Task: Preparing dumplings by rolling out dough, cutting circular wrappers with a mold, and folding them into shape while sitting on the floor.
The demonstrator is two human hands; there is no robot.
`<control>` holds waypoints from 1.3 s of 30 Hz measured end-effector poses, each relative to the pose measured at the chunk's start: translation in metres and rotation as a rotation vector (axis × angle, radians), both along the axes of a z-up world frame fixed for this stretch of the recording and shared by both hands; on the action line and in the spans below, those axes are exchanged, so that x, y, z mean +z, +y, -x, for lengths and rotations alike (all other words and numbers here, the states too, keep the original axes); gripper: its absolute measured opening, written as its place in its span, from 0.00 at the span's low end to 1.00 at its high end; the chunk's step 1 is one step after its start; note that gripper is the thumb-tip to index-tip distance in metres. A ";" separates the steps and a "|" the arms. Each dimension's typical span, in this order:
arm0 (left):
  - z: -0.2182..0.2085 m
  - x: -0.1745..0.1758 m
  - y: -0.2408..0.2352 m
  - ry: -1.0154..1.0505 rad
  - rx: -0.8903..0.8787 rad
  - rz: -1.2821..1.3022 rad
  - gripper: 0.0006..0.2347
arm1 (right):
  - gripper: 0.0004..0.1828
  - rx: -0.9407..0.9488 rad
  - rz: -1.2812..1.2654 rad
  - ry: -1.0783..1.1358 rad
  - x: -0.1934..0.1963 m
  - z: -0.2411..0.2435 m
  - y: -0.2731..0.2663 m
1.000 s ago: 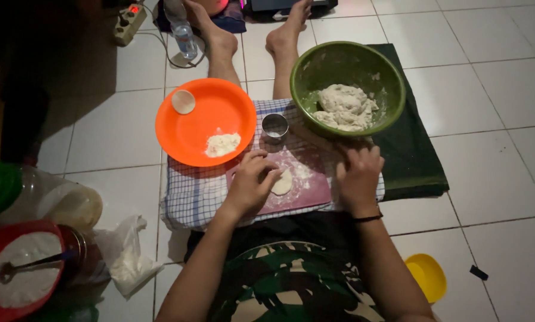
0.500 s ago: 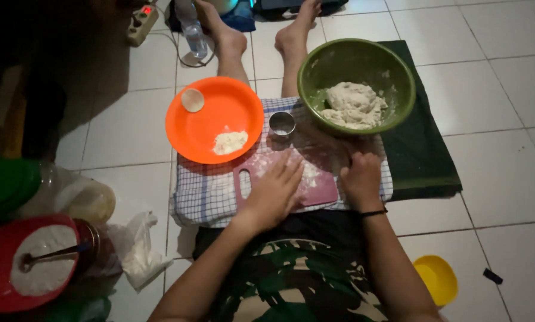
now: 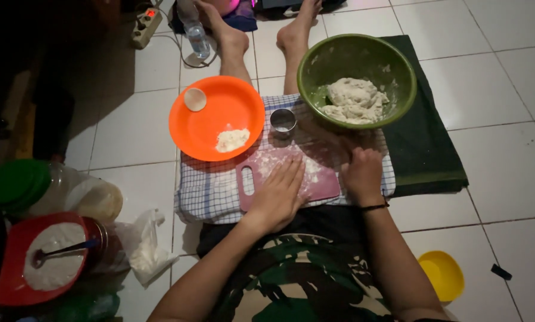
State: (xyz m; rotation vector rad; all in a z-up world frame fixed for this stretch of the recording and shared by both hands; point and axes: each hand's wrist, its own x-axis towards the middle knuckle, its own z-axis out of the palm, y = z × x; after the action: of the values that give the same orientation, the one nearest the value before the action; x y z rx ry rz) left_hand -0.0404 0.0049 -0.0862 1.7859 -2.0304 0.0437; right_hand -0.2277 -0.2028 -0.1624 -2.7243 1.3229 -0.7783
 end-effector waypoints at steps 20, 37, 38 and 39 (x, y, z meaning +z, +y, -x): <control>-0.043 0.037 0.022 0.204 0.058 0.441 0.13 | 0.20 0.526 0.025 -0.206 0.110 -0.008 0.093; -0.046 0.016 0.002 0.102 0.189 0.237 0.06 | 0.09 0.690 -0.015 -0.283 0.109 -0.040 0.083; -0.048 0.017 0.000 0.101 0.188 0.198 0.05 | 0.09 0.683 -0.028 -0.252 0.111 -0.041 0.081; -0.050 0.018 -0.003 0.099 0.186 0.161 0.05 | 0.09 0.676 -0.037 -0.221 0.113 -0.043 0.079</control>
State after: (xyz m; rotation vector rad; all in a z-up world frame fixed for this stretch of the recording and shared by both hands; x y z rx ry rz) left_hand 0.0093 0.0015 -0.0681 1.8312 -1.7362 0.1669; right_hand -0.1848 -0.1240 -0.0494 -2.6695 0.3219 -0.9119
